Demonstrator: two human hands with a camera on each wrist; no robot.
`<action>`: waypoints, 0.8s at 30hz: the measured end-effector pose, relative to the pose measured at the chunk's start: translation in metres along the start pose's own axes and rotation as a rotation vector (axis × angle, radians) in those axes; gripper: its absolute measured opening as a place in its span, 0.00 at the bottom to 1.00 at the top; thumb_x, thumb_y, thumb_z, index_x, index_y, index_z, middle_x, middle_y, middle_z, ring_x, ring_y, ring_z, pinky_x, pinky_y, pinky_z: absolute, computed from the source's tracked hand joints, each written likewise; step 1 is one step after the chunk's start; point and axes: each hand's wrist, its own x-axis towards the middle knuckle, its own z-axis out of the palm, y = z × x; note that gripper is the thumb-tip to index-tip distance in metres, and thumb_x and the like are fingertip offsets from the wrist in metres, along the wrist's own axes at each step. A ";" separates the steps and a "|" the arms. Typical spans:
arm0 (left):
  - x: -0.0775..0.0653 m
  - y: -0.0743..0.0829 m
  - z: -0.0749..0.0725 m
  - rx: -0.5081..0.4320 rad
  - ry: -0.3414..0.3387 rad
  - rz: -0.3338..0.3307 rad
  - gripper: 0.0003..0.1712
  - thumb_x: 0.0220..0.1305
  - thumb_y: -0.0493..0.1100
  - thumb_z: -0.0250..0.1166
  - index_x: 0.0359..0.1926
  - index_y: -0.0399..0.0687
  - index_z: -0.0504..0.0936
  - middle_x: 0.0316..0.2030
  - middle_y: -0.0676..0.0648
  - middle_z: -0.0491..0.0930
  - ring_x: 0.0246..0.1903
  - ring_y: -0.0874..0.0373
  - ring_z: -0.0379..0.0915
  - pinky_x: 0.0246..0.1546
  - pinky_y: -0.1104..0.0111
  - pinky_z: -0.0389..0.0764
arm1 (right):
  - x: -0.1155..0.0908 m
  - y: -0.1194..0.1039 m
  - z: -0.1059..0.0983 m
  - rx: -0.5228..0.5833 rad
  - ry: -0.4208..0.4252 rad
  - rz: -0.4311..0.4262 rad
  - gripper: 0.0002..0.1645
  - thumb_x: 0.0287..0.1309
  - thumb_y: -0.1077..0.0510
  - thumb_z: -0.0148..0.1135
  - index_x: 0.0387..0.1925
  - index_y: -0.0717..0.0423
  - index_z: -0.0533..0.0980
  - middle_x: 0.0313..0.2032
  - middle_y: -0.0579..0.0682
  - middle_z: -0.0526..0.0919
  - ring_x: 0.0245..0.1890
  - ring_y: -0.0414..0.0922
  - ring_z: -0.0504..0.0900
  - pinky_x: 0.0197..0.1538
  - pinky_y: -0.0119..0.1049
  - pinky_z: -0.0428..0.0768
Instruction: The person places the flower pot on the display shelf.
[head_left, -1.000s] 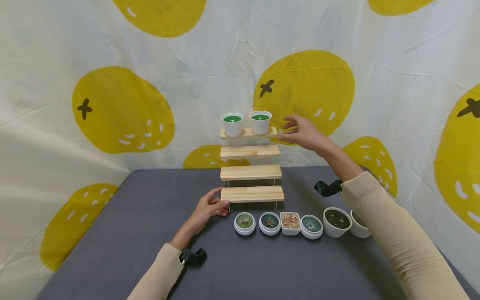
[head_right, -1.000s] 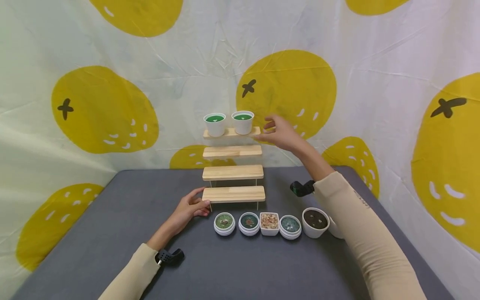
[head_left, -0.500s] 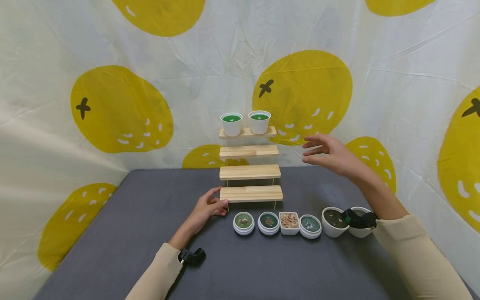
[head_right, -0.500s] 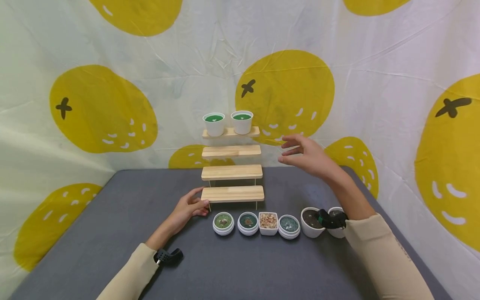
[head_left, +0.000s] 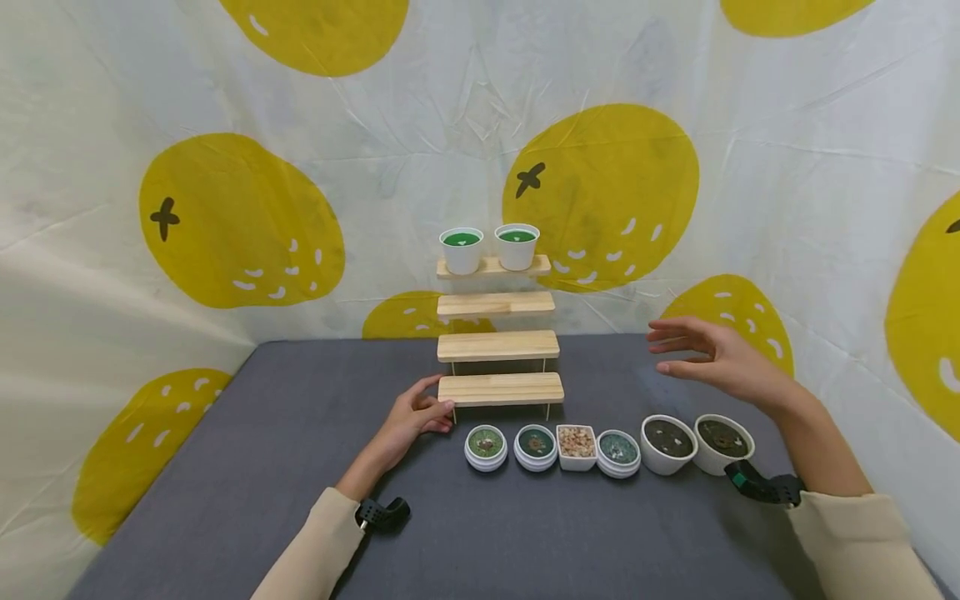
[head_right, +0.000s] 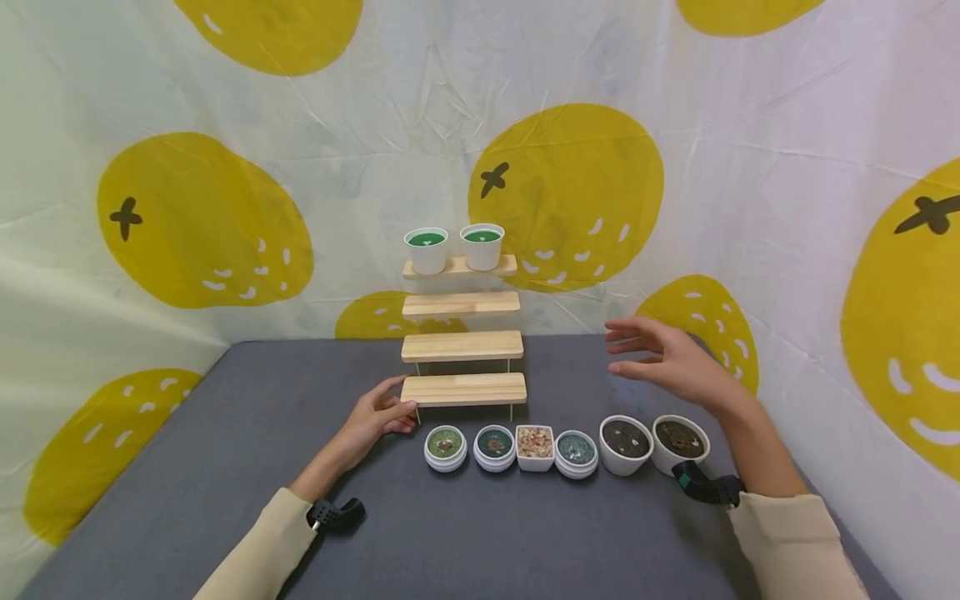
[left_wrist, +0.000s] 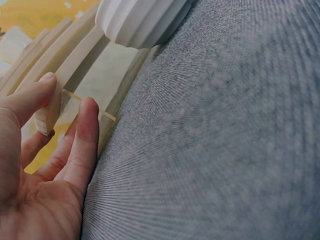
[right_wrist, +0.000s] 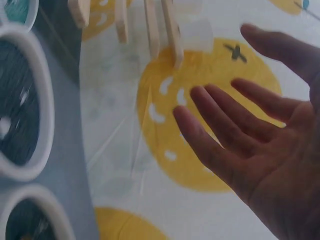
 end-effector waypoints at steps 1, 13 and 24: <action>0.000 0.000 0.000 0.001 0.000 0.001 0.44 0.71 0.44 0.69 0.80 0.45 0.58 0.40 0.43 0.84 0.36 0.55 0.86 0.41 0.65 0.90 | -0.004 0.005 -0.001 0.000 -0.004 -0.002 0.33 0.65 0.65 0.68 0.69 0.62 0.69 0.55 0.31 0.82 0.53 0.27 0.82 0.49 0.25 0.85; -0.002 -0.002 0.003 0.007 0.006 -0.006 0.44 0.70 0.45 0.70 0.80 0.46 0.58 0.39 0.43 0.84 0.36 0.55 0.86 0.41 0.64 0.90 | -0.037 0.056 -0.026 -0.001 -0.173 0.074 0.37 0.60 0.67 0.71 0.69 0.62 0.69 0.59 0.25 0.78 0.57 0.25 0.79 0.52 0.25 0.83; -0.001 0.001 0.000 0.016 0.019 -0.012 0.42 0.70 0.44 0.69 0.79 0.48 0.60 0.39 0.43 0.84 0.35 0.55 0.86 0.41 0.65 0.90 | -0.046 0.093 -0.038 0.083 -0.476 0.333 0.47 0.59 0.60 0.72 0.75 0.64 0.60 0.74 0.59 0.67 0.72 0.68 0.67 0.54 0.36 0.82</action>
